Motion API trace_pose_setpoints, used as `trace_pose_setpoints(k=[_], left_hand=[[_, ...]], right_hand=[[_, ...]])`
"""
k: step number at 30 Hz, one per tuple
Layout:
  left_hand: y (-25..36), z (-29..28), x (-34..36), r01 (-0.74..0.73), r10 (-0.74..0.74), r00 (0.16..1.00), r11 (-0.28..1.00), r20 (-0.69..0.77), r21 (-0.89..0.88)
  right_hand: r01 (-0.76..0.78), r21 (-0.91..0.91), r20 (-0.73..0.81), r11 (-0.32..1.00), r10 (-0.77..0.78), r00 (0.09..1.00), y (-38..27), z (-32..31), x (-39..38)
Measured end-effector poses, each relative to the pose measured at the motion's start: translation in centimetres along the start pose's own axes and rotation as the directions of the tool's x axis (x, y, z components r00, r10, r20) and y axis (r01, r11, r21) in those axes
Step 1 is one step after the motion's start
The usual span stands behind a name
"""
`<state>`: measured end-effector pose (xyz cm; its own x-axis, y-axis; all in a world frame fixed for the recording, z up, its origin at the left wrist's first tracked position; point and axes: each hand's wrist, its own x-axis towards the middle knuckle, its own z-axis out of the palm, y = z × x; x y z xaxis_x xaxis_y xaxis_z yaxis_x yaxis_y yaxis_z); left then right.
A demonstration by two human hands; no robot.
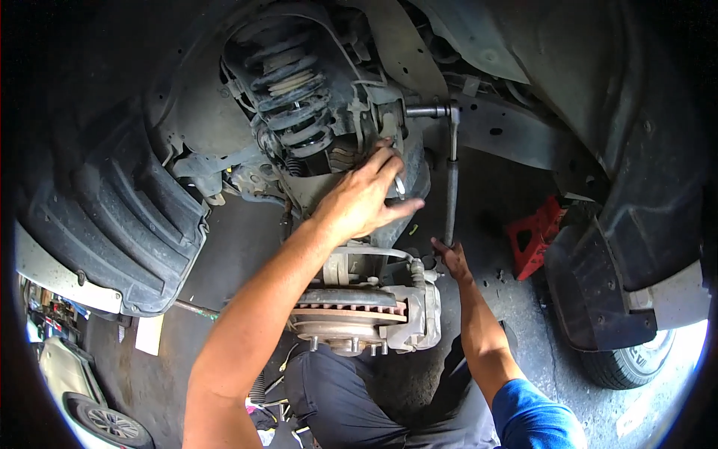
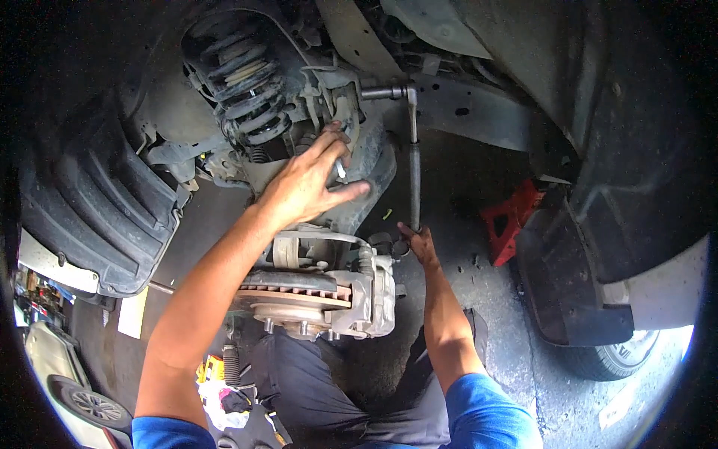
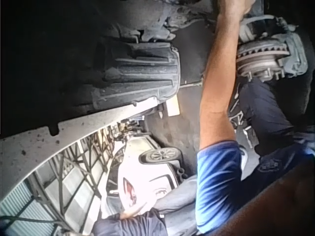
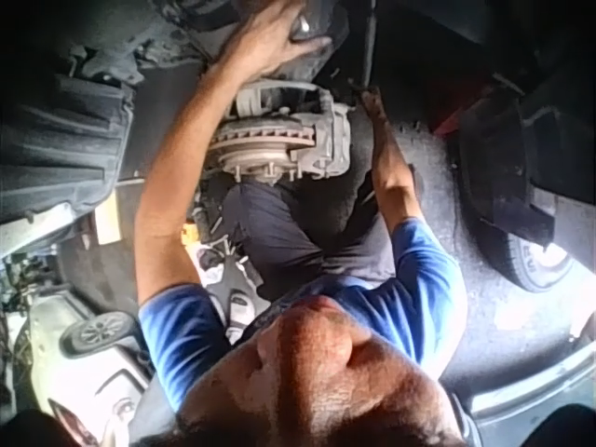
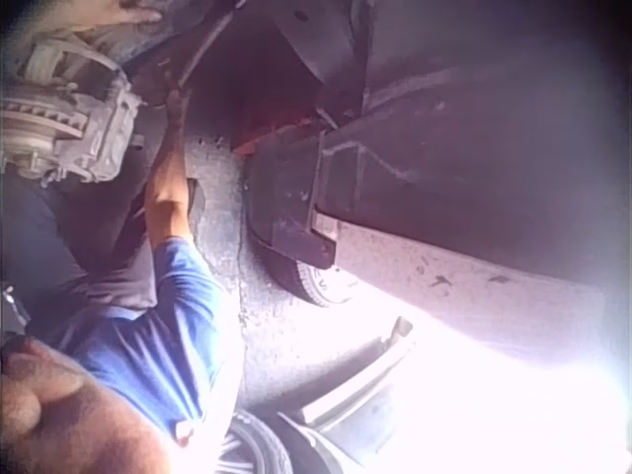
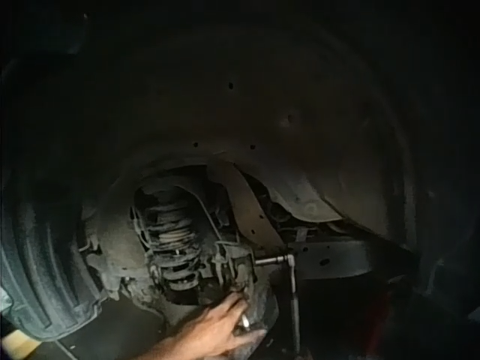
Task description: Removing a car wheel and using a breaker bar and ratchet to loosen bolts on the suspension assembly.
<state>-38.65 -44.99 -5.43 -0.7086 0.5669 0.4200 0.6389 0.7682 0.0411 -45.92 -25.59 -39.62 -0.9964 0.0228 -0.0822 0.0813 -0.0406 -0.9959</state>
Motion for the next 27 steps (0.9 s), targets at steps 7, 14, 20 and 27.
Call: trace_pose_setpoints(k=[7, 14, 20, 27], left_hand=[[1.6, 0.3, 1.7, -0.011, 0.010, 1.000, 0.999, -0.009, -0.032], [0.2, -0.8, 0.4, -0.071, 0.071, 0.997, 0.996, 0.014, 0.044], [0.5, 0.9, 0.5, -0.057, 0.052, 0.991, 0.998, 0.127, 0.029], [-0.4, -0.6, -1.0, 0.072, -0.069, 0.996, 0.996, 0.062, -0.046]], right_hand=[[-0.060, -0.047, -0.179, 0.997, 0.051, 0.982, 3.8, -3.7, 2.1], [-0.044, -0.103, -0.108, 0.994, 0.033, 0.994, -1.5, -0.3, -6.5], [-0.322, 0.029, -0.214, 0.946, 0.320, 0.923, -3.4, -2.3, -12.3], [-0.232, -0.076, -0.034, 0.970, 0.230, 0.973, -11.4, -0.9, -18.1]])
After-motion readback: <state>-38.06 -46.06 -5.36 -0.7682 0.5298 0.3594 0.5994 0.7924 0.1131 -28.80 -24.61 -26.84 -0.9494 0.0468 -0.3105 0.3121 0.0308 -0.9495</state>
